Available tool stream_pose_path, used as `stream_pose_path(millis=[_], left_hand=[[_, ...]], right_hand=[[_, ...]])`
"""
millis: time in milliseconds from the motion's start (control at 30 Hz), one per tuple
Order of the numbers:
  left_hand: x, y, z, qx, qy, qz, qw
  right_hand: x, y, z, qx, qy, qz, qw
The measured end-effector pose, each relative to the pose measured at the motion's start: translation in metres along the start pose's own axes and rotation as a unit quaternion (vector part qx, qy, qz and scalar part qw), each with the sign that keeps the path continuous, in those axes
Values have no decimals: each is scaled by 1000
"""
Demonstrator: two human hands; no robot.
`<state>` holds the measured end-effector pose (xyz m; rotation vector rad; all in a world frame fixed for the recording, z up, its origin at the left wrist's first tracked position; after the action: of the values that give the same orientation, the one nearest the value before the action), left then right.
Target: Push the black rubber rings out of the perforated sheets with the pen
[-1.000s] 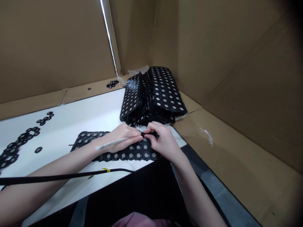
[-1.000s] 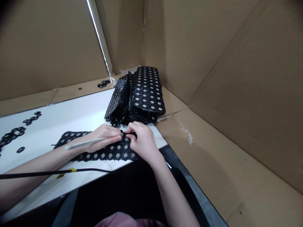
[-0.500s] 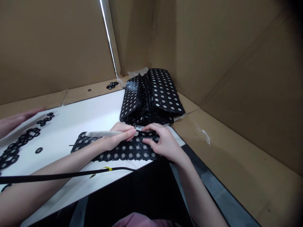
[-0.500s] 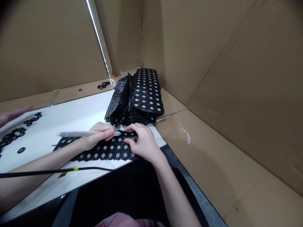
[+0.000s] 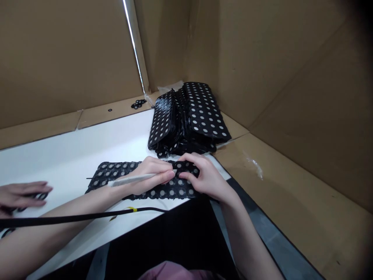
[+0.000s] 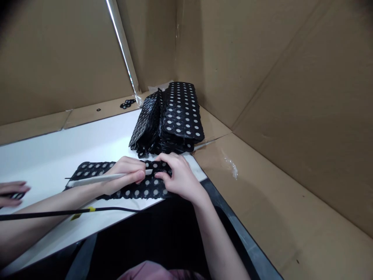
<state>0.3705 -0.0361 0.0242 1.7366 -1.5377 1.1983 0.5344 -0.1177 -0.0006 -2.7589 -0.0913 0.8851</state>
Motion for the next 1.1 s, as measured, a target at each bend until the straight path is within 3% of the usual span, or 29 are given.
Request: stream_pose_path(millis=[300,700,1100], left_hand=[[1,-4,4,-6,-68,61,996],[-6,-4,2,-53,-17,-3,998],[-8,-2,1,-45,-4,-15,999]], right_hand=[[0,1,0,22,-66,-1,998],[-1,1,1,22,-66,3,998],[0,1,0,32,-55,23,998]])
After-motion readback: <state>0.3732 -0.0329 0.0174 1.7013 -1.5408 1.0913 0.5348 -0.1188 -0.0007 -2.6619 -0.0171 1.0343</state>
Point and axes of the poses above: each hand's wrist, its own y-axis away from the middle knuckle, its own z-axis out of the palm, x = y × z, the point moved 2 cm from there along -y, towards the middle knuckle, and after that the axes turned 14 degrees about y, right-handed, at the moved point
